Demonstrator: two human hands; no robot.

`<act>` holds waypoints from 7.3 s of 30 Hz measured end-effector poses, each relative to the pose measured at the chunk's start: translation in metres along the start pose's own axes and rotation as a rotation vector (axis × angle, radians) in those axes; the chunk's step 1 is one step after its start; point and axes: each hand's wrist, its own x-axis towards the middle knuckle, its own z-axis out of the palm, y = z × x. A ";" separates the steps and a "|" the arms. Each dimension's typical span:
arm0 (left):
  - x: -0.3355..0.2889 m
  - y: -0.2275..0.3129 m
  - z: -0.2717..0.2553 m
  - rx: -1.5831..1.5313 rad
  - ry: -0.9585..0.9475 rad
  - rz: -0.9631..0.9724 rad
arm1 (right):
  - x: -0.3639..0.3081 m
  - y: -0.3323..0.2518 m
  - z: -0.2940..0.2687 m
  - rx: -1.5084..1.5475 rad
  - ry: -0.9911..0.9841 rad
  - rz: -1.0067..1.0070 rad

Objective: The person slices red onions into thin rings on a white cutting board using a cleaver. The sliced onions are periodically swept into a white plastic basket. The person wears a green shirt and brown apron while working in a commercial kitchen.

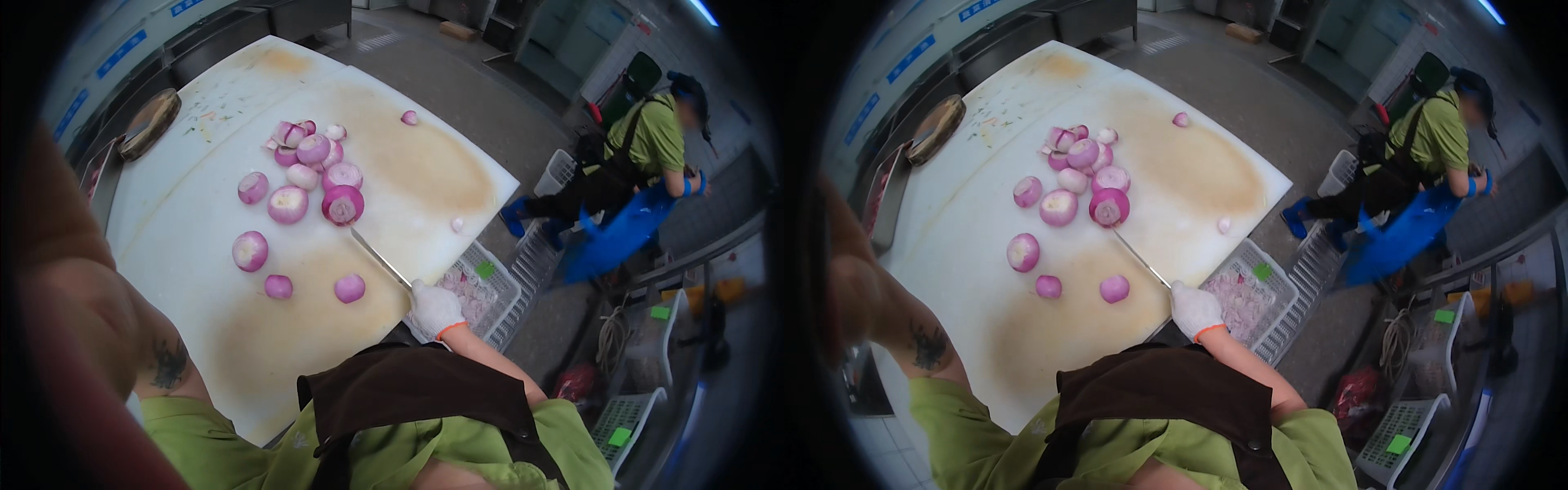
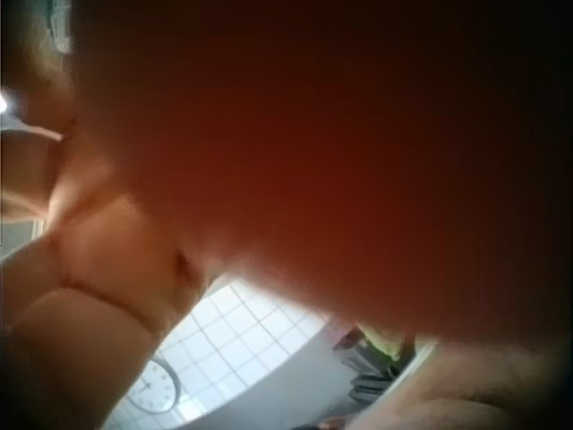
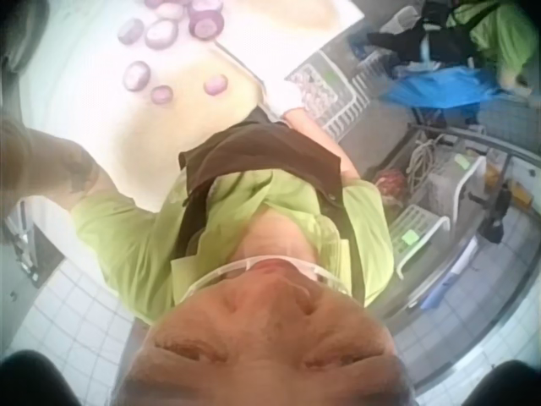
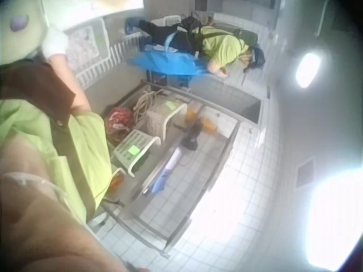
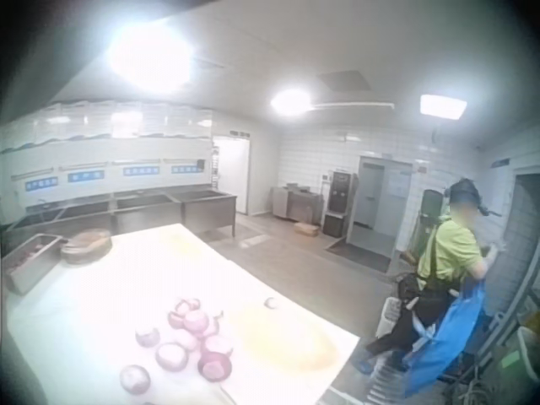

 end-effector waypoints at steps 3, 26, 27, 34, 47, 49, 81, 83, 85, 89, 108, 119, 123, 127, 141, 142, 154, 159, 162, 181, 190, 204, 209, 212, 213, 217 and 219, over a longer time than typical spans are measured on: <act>-0.004 0.000 0.001 -0.035 0.037 -0.053 | 0.001 -0.008 -0.002 -0.011 -0.025 0.000; -0.289 0.176 0.194 -0.207 -0.686 -1.387 | -0.016 0.011 -0.020 0.086 -0.129 -0.031; -0.282 0.174 0.194 -0.205 -0.708 -1.400 | -0.018 0.014 -0.024 0.098 -0.136 -0.022; -0.284 0.161 0.204 -0.264 -0.950 -1.350 | -0.028 0.030 -0.030 0.065 -0.184 -0.026; -0.285 0.164 0.200 -0.285 -0.812 -1.352 | -0.004 0.000 -0.042 0.026 -0.169 0.022; -0.288 0.167 0.202 -0.295 -0.784 -1.351 | -0.002 0.002 -0.031 0.039 -0.144 0.015; -0.286 0.149 0.203 -0.319 -1.023 -1.221 | 0.007 0.008 0.004 0.128 0.083 -0.034; -0.286 0.149 0.203 -0.317 -1.021 -1.207 | 0.008 0.009 0.007 0.133 0.094 -0.036; -0.286 0.149 0.203 -0.315 -1.024 -1.204 | 0.010 0.009 0.011 0.136 0.099 -0.037; -0.285 0.151 0.202 -0.305 -1.032 -1.210 | 0.011 0.009 0.013 0.125 0.104 -0.044; -0.289 0.154 0.202 -0.300 -1.005 -1.231 | 0.015 0.006 0.020 0.110 0.110 -0.052; -0.290 0.154 0.203 -0.296 -0.983 -1.208 | 0.011 0.007 0.015 0.115 0.105 -0.053; -0.290 0.154 0.203 -0.288 -0.986 -1.213 | 0.009 0.007 0.012 0.119 0.093 -0.045; -0.293 0.154 0.203 -0.286 -0.971 -1.213 | 0.011 0.007 0.018 0.121 0.144 -0.050; -0.288 0.158 0.204 -0.277 -0.942 -1.229 | 0.011 0.006 0.018 0.130 0.149 -0.044; -0.289 0.158 0.204 -0.277 -0.949 -1.219 | 0.012 0.006 0.021 0.130 0.149 -0.044; -0.301 0.162 0.207 -0.221 -0.877 -1.238 | -0.012 0.012 -0.029 0.094 0.001 -0.155; -0.294 0.165 0.206 -0.219 -0.806 -1.217 | 0.003 0.016 -0.026 -0.003 -0.244 -0.178; -0.280 0.159 0.205 -0.388 -0.685 -1.298 | 0.009 0.008 -0.003 0.056 -0.125 -0.162; -0.269 0.164 0.196 -0.333 -0.663 -1.388 | 0.017 -0.009 -0.025 0.061 -0.213 -0.133; -0.262 0.165 0.191 -0.339 -0.684 -1.442 | 0.023 -0.007 -0.012 0.146 -0.154 -0.150; -0.290 0.188 0.200 -0.087 -0.582 -1.446 | 0.029 -0.016 -0.026 0.303 -0.325 0.093; -0.288 0.190 0.202 -0.078 -0.559 -1.453 | 0.036 -0.014 -0.003 0.349 -0.267 0.076; -0.294 0.193 0.198 -0.096 -0.538 -1.479 | 0.038 -0.011 0.004 0.234 -0.275 -0.043; -0.295 0.196 0.198 -0.109 -0.534 -1.490 | 0.038 -0.008 0.007 0.171 -0.274 -0.092; -0.298 0.196 0.204 -0.093 -0.602 -1.489 | 0.042 -0.012 0.004 0.155 -0.295 -0.059; -0.300 0.200 0.201 -0.056 -0.572 -1.498 | 0.040 -0.022 -0.017 0.203 -0.316 -0.039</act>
